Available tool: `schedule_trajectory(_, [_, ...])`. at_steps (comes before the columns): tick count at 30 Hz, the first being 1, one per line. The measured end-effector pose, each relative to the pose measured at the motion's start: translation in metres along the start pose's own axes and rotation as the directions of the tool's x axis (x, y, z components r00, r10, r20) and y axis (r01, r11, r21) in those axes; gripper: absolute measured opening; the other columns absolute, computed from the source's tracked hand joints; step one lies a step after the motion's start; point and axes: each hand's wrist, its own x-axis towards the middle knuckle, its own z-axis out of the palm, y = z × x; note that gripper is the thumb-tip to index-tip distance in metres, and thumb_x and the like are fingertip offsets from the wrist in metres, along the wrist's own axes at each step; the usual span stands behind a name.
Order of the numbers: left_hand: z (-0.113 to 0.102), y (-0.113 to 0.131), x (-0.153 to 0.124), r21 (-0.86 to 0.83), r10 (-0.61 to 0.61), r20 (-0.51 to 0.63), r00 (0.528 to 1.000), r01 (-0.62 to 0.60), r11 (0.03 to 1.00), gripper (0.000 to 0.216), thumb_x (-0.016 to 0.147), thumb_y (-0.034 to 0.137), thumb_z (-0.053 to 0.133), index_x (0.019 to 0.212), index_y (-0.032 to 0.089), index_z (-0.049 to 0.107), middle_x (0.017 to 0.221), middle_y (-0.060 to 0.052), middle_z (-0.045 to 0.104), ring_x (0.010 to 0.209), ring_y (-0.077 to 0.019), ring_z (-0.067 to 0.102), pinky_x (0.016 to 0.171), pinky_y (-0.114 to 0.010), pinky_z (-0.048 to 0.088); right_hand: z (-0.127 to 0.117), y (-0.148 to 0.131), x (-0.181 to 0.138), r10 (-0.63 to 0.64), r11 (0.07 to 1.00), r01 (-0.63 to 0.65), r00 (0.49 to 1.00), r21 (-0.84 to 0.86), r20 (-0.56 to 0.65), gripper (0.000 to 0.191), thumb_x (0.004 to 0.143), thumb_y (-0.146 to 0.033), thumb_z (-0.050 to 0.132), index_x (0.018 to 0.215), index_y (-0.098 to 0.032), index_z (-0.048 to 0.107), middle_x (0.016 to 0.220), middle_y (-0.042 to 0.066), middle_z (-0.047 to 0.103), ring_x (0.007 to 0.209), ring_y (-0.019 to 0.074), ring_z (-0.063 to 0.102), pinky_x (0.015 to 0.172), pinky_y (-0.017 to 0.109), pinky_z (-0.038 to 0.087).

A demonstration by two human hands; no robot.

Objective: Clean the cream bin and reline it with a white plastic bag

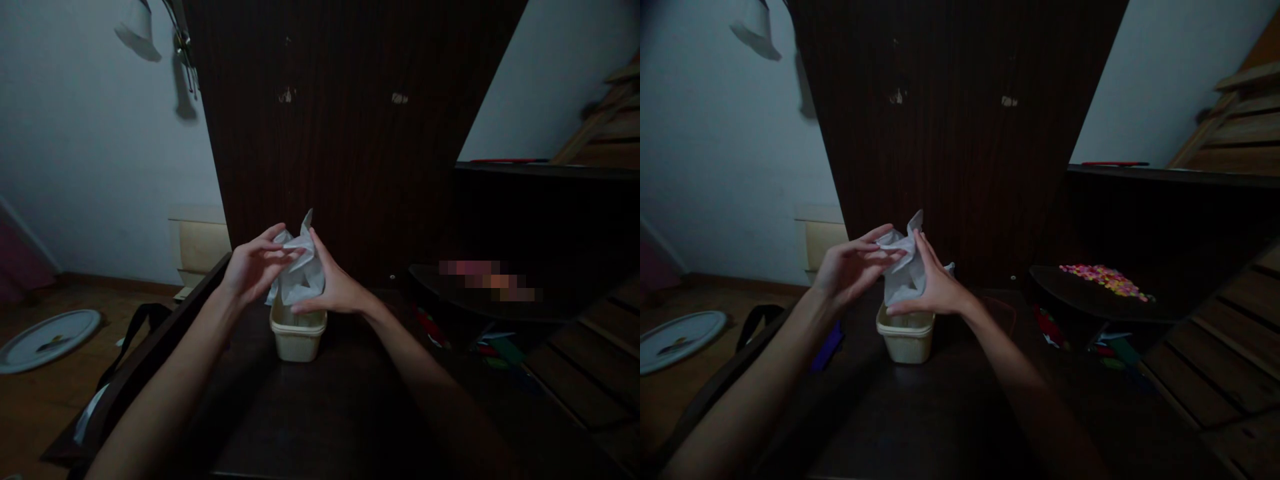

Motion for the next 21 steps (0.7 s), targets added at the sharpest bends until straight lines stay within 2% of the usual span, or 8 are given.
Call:
schedule_trajectory(3, [0.017,-0.008,0.002,0.029,-0.053,0.068,0.996,0.052,0.998,0.057,0.069,0.007,0.06,0.125,0.015,0.058,0.109,-0.009,0.072,0.098,-0.0261,0.075,0.101,-0.048,0.056,0.012,0.005,0.008,-0.053,0.996,0.038,0.979,-0.08,-0.199,0.09,0.062,-0.024,0.086,0.145,-0.028,0.052,0.158,0.006,0.043,0.145,0.0298,0.04,0.123,0.047,0.027])
schedule_trajectory(6, [0.019,-0.011,0.004,0.07,-0.027,0.038,0.999,0.024,0.997,0.065,0.068,0.006,0.064,0.13,0.02,0.052,0.117,-0.008,0.07,0.088,-0.0214,0.075,0.092,-0.043,0.06,0.005,0.008,0.015,0.016,1.0,-0.013,0.946,0.014,-0.324,0.041,0.073,-0.021,0.07,0.114,-0.024,0.074,0.119,0.005,0.073,0.111,0.0268,0.066,0.105,0.044,0.046])
schedule_trajectory(8, [0.011,-0.012,0.005,0.122,0.067,0.001,0.998,-0.067,0.99,0.063,0.067,0.008,0.067,0.127,0.022,0.052,0.12,-0.008,0.069,0.077,-0.0189,0.075,0.08,-0.039,0.062,-0.005,0.008,0.017,0.08,0.993,-0.038,0.913,0.113,-0.4,0.022,0.071,-0.024,0.07,0.092,-0.022,0.077,0.094,0.003,0.077,0.094,0.0249,0.069,0.093,0.041,0.052])
schedule_trajectory(11, [-0.007,-0.016,0.006,0.255,0.274,-0.07,0.959,-0.248,0.934,0.043,0.071,0.019,0.069,0.111,0.021,0.053,0.103,-0.006,0.073,0.06,-0.0167,0.07,0.058,-0.032,0.058,-0.021,0.005,0.018,0.195,0.956,-0.015,0.777,0.292,-0.599,0.015,0.065,-0.023,0.073,0.08,-0.021,0.073,0.08,0.0,0.075,0.084,0.022,0.069,0.082,0.035,0.055])
schedule_trajectory(14, [-0.021,-0.024,0.003,0.487,0.347,-0.07,0.935,-0.271,0.83,0.025,0.073,0.03,0.074,0.086,0.018,0.057,0.075,-0.001,0.068,0.059,-0.0156,0.066,0.055,-0.026,0.053,-0.032,0.0,0.017,0.352,0.874,0.031,0.647,0.486,-0.676,0.015,0.063,-0.021,0.069,0.078,-0.021,0.069,0.076,-0.001,0.074,0.079,0.0211,0.07,0.076,0.033,0.058])
schedule_trajectory(16, [-0.023,-0.031,-0.001,0.66,0.3,0.015,0.954,-0.235,0.714,0.028,0.071,0.036,0.079,0.084,0.017,0.064,0.081,-0.005,0.071,0.073,-0.0194,0.069,0.063,-0.028,0.054,-0.036,-0.005,0.016,0.42,0.805,0.032,0.675,0.592,-0.607,0.01,0.066,-0.024,0.065,0.076,-0.022,0.067,0.071,-0.001,0.073,0.078,0.0224,0.071,0.075,0.034,0.06])
schedule_trajectory(18, [-0.02,-0.038,-0.005,0.763,0.191,0.137,0.972,-0.227,0.606,0.051,0.068,0.041,0.085,0.11,0.018,0.067,0.108,-0.011,0.073,0.096,-0.027,0.07,0.077,-0.034,0.057,-0.038,-0.011,0.015,0.43,0.744,0.01,0.759,0.668,-0.49,0.01,0.07,-0.03,0.061,0.074,-0.022,0.065,0.069,0.001,0.072,0.08,0.0248,0.072,0.075,0.037,0.061])
schedule_trajectory(21, [-0.01,-0.048,-0.009,0.819,0.047,0.333,0.942,-0.313,0.481,0.11,0.06,0.045,0.091,0.152,0.02,0.037,0.146,-0.019,0.055,0.128,-0.0374,0.058,0.102,-0.049,0.052,-0.037,-0.021,0.014,0.373,0.683,0.014,0.853,0.73,-0.366,0.015,0.071,-0.036,0.06,0.072,-0.022,0.065,0.071,0.004,0.073,0.085,0.0278,0.073,0.075,0.039,0.062])
